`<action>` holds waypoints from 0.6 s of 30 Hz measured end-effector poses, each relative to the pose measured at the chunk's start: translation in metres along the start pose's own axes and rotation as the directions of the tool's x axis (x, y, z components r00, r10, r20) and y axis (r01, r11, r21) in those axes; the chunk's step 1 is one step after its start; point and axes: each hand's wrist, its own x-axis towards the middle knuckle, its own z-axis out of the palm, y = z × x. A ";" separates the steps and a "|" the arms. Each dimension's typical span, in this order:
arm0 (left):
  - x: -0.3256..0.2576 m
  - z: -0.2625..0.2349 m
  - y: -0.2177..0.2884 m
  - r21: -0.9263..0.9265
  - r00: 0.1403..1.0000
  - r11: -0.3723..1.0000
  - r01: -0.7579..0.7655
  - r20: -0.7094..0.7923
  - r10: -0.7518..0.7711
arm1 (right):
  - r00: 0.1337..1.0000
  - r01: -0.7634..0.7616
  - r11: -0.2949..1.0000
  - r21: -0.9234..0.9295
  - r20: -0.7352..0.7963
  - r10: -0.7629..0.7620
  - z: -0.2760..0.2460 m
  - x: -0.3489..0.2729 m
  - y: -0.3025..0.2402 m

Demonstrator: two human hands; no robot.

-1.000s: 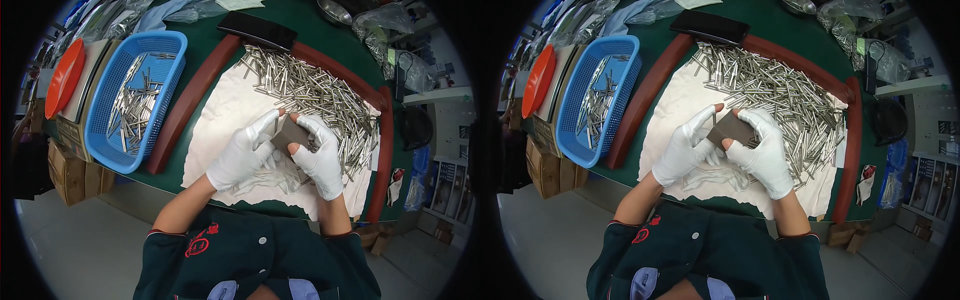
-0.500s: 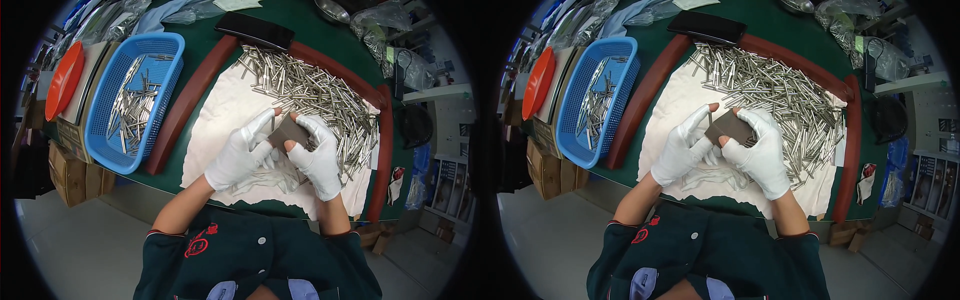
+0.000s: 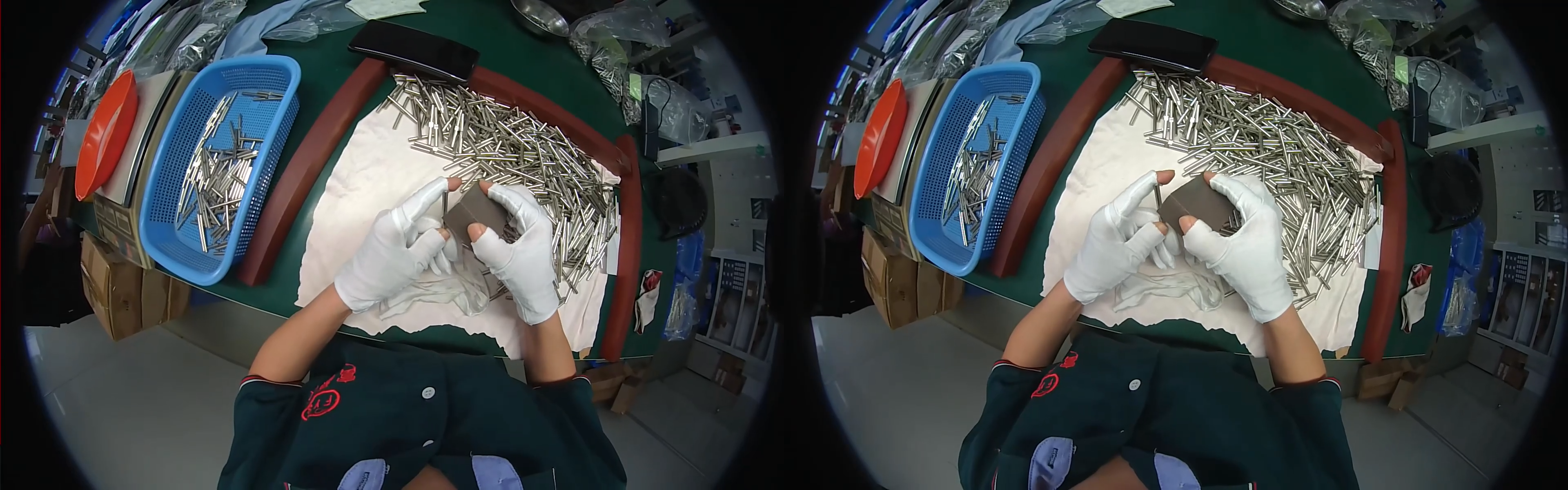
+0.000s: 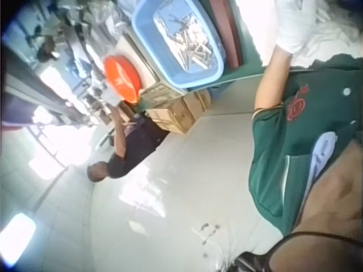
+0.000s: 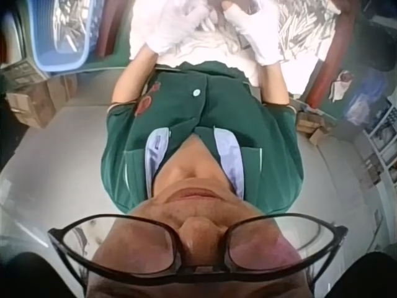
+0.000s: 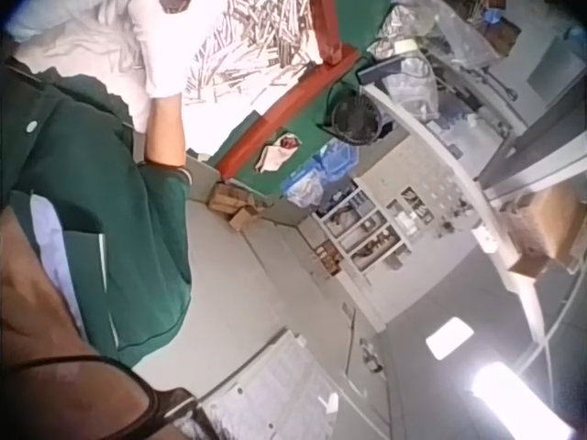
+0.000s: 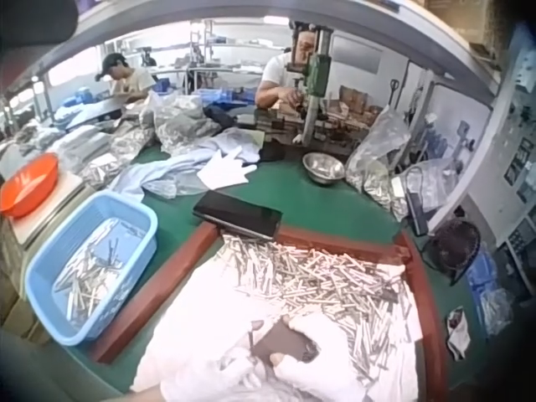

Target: Inspecting small metal rods, wiping them with a cleaning cloth, and using a sharpening stone to deburr or polish them.

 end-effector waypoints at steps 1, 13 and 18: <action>0.000 0.000 0.002 -0.076 0.996 0.994 0.084 0.040 -0.081 | 1.000 -0.002 1.000 -0.001 -0.003 0.002 0.000 -0.002 -0.002; -0.001 -0.003 0.010 -0.147 0.990 0.981 0.131 0.074 -0.121 | 0.995 0.070 0.981 -0.182 -0.057 -0.082 -0.003 0.001 0.000; 0.003 -0.004 0.010 -0.200 0.985 0.965 0.169 0.067 -0.158 | 0.991 -0.021 1.000 0.009 -0.131 0.022 -0.007 0.003 -0.004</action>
